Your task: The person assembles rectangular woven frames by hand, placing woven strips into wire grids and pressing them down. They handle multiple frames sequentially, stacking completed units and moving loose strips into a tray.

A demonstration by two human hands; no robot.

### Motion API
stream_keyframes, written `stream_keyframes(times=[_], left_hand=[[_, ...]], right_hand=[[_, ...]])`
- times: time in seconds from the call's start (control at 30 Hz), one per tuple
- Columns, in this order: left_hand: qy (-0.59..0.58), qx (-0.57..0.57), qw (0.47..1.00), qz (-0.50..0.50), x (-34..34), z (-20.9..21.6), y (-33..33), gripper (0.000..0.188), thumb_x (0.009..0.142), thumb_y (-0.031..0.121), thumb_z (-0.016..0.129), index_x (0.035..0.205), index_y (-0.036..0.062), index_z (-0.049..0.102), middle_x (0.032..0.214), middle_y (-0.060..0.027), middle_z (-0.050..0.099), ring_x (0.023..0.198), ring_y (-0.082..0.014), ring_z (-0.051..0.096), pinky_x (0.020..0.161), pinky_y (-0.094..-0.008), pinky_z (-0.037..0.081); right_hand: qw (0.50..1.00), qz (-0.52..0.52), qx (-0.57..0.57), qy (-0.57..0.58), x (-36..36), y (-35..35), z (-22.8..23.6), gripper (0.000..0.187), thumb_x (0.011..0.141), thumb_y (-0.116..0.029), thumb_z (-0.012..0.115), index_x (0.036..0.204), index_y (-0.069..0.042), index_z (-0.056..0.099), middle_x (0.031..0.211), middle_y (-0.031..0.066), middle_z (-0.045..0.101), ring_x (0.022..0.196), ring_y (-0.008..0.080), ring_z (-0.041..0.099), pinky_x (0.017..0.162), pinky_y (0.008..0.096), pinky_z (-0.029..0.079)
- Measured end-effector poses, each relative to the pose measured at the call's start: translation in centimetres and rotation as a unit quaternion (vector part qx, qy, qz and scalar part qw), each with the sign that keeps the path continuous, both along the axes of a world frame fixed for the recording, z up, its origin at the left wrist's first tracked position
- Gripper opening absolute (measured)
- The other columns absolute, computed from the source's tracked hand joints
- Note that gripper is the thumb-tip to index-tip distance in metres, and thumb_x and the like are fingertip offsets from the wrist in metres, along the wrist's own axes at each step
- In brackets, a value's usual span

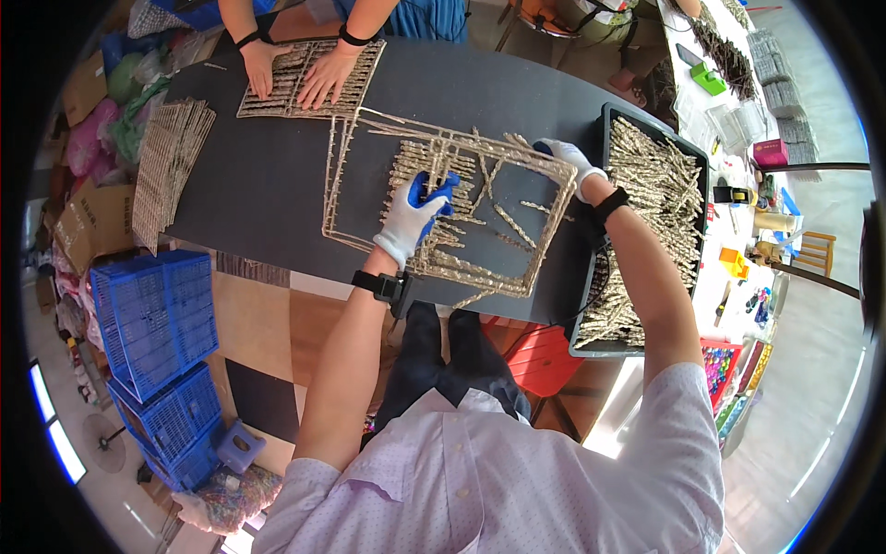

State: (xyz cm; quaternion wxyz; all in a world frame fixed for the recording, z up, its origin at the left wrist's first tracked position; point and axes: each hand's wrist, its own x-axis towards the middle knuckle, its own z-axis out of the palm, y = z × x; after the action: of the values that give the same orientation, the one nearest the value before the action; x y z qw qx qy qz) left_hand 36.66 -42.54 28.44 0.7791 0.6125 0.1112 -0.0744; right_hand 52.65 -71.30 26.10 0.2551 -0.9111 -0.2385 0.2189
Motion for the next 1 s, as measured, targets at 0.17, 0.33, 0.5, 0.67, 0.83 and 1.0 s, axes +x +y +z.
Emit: stream_keyframes(times=[0.17,0.33,0.5,0.67,0.83,1.0], left_hand=[[-0.02,-0.03,0.999,0.014,0.1,0.7,0.7,0.029,0.089,0.002,0.058,0.117,-0.003,0.058,0.108,-0.0101,0.065,0.084,-0.0144,0.062,0.073,-0.0298,0.055],[0.007,-0.118,0.992,0.052,0.3,0.6,0.5,0.03,0.09,0.005,0.057,0.118,-0.0016,0.057,0.106,-0.0085,0.065,0.084,-0.0131,0.061,0.074,-0.0313,0.056],[0.074,-0.22,0.965,0.12,1.1,1.9,-0.9,0.029,0.09,0.008,0.057,0.119,0.0005,0.058,0.104,-0.0061,0.063,0.085,-0.0146,0.061,0.076,-0.0318,0.057],[0.106,-0.277,0.944,0.142,1.5,0.9,-2.8,0.029,0.092,0.012,0.056,0.119,0.0027,0.059,0.099,-0.0058,0.06,0.083,-0.018,0.061,0.075,-0.0298,0.056],[0.175,-0.281,0.925,0.187,1.5,0.2,-4.2,0.022,0.094,0.014,0.053,0.112,0.0057,0.06,0.086,-0.005,0.06,0.075,-0.018,0.06,0.069,-0.0281,0.055],[0.194,-0.348,0.917,0.022,1.0,-1.1,-4.0,0.021,0.098,0.019,0.045,0.107,0.0067,0.06,0.079,-0.0069,0.063,0.07,-0.0186,0.064,0.065,-0.03,0.056]], right_hand=[[0.978,-0.19,0.009,-0.083,-1.4,-0.8,3.9,0.03,0.088,-0.018,0.061,0.112,-0.001,0.06,0.103,0.0178,0.067,0.097,0.0328,0.064,0.085,0.0372,0.05],[0.87,-0.073,0.351,0.339,-7.6,-2.7,7.6,0.049,0.088,-0.007,0.056,0.135,0.002,0.046,0.139,0.0124,0.049,0.127,0.0209,0.047,0.108,0.0319,0.035],[0.68,-0.146,0.55,0.462,-11.6,-0.5,6.0,0.052,0.099,-0.026,0.047,0.138,0.007,0.038,0.136,0.0209,0.049,0.125,0.0299,0.05,0.107,0.0399,0.038],[0.469,-0.161,0.723,0.48,-14.0,3.3,3.7,0.054,0.101,-0.035,0.035,0.134,0.008,0.039,0.102,0.0201,0.065,0.105,0.0367,0.061,0.101,0.0552,0.043],[0.356,-0.158,0.797,0.461,-16.0,6.0,5.9,0.083,0.088,-0.065,0.045,0.138,0.001,0.039,0.116,0.0173,0.063,0.11,0.0339,0.059,0.1,0.0535,0.044],[0.407,-0.034,0.787,0.462,-15.8,5.2,6.0,0.086,0.086,-0.065,0.049,0.139,0.001,0.037,0.124,0.0192,0.058,0.116,0.0354,0.055,0.103,0.0547,0.039]])
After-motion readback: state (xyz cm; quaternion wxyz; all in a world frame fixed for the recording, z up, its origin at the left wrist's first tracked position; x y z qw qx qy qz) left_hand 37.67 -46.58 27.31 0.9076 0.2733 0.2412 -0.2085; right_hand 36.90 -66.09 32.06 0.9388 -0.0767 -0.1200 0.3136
